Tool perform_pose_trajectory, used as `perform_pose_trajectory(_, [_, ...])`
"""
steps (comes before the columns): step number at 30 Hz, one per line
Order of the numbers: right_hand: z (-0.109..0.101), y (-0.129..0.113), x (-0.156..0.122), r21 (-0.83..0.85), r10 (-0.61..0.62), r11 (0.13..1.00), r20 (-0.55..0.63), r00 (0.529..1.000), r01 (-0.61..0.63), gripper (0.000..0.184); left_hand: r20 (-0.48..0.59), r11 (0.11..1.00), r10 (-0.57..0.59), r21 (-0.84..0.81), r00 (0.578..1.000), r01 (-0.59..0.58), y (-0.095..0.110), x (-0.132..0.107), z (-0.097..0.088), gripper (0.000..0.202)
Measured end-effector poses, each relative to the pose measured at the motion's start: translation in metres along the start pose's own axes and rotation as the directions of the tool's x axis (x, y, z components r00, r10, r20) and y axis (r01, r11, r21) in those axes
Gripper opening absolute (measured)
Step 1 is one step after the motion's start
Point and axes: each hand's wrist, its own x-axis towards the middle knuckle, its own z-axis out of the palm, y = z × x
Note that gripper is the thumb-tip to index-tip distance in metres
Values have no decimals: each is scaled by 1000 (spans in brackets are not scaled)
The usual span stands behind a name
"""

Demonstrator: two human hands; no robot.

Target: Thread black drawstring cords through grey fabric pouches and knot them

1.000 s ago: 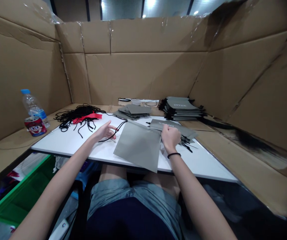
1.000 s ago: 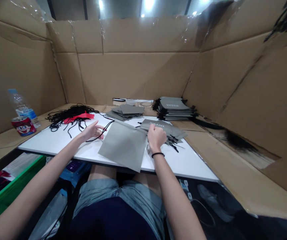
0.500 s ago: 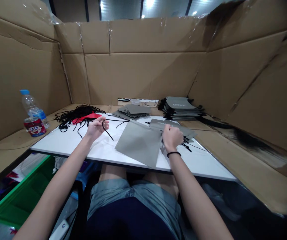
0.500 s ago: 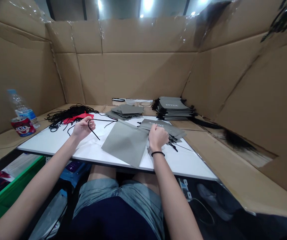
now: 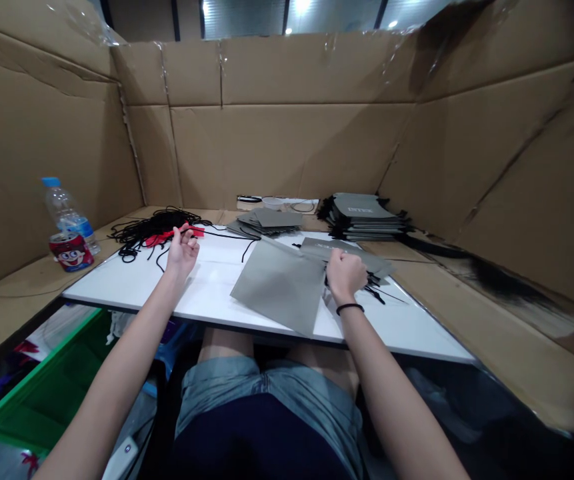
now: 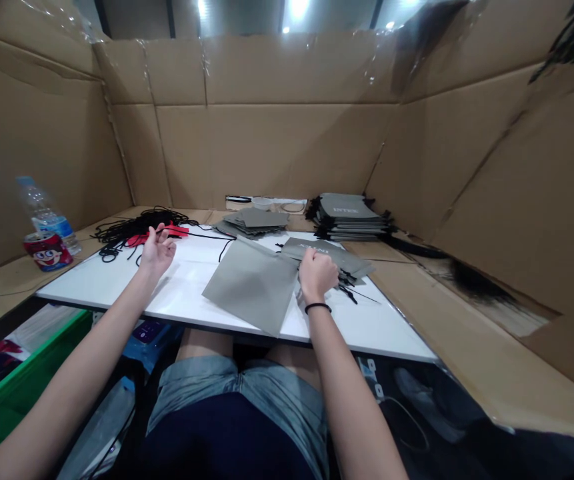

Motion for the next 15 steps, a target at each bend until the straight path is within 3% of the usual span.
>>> perform_pose_trajectory(3, [1, 0, 0, -4, -7, 1000, 13, 1000, 8, 48, -37, 999, 25, 38, 999, -23, -4, 1, -2, 33])
perform_pose_trajectory(5, [1, 0, 0, -8, -18, 1000, 20, 1000, 18, 49, -6, 979, 80, 187, 997, -78, -9, -1, 1, 35])
perform_pose_trajectory(8, [2, 0, 0, 2, -47, 999, 32, 998, 47, 48, 195, 823, 153, 517, 969, -234, -18, -7, 7, 40])
perform_pose_trajectory(10, [3, 0, -1, 26, -75, 997, 39, 996, 74, 47, 355, 687, 112, 647, 928, -330, -23, -11, 11, 39])
perform_pose_trajectory(12, [3, 0, -1, 47, -99, 994, 44, 994, 97, 47, 469, 611, 41, 687, 882, -393, -26, -14, 13, 36])
perform_pose_trajectory(15, [3, -1, -2, 56, -118, 992, 63, 991, 115, 46, 562, 571, -62, 698, 825, -433, -26, -18, 12, 33])
